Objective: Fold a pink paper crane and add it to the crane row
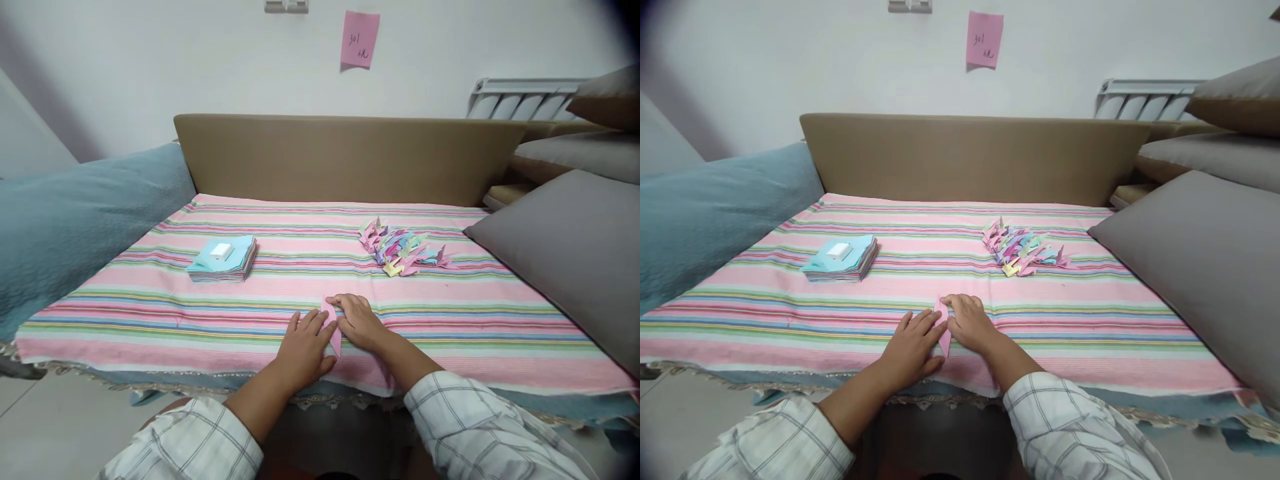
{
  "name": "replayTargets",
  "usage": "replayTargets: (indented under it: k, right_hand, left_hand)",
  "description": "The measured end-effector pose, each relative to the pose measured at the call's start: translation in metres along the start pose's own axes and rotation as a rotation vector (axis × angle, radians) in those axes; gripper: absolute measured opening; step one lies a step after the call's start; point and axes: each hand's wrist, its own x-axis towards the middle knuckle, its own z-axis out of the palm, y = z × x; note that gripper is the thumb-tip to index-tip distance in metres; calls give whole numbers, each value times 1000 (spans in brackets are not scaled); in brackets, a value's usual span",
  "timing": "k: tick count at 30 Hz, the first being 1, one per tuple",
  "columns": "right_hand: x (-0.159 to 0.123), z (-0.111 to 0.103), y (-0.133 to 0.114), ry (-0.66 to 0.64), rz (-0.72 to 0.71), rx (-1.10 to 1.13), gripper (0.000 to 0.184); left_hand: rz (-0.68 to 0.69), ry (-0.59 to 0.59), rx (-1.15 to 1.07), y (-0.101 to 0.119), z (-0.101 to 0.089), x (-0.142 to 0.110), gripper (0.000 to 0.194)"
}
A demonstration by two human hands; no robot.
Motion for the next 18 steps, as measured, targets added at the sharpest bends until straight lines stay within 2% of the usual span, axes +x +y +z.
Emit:
replayTargets:
  k: [3,7,12,18]
  right_hand:
    - [0,-3,-1,49,-30,74,39]
    - [1,-6,-4,4,-103,109,34]
    - [4,-4,-7,-76,-70,30,36]
    - [8,2,-9,-105,-7,-90,42]
  left_hand:
    - [-2,-2,0,0,0,0,62]
    - [-3,-2,10,1,-1,0,62]
    - [-4,0,25,3,-1,0,61]
    - [-12,-7,25,3,-3,0,60]
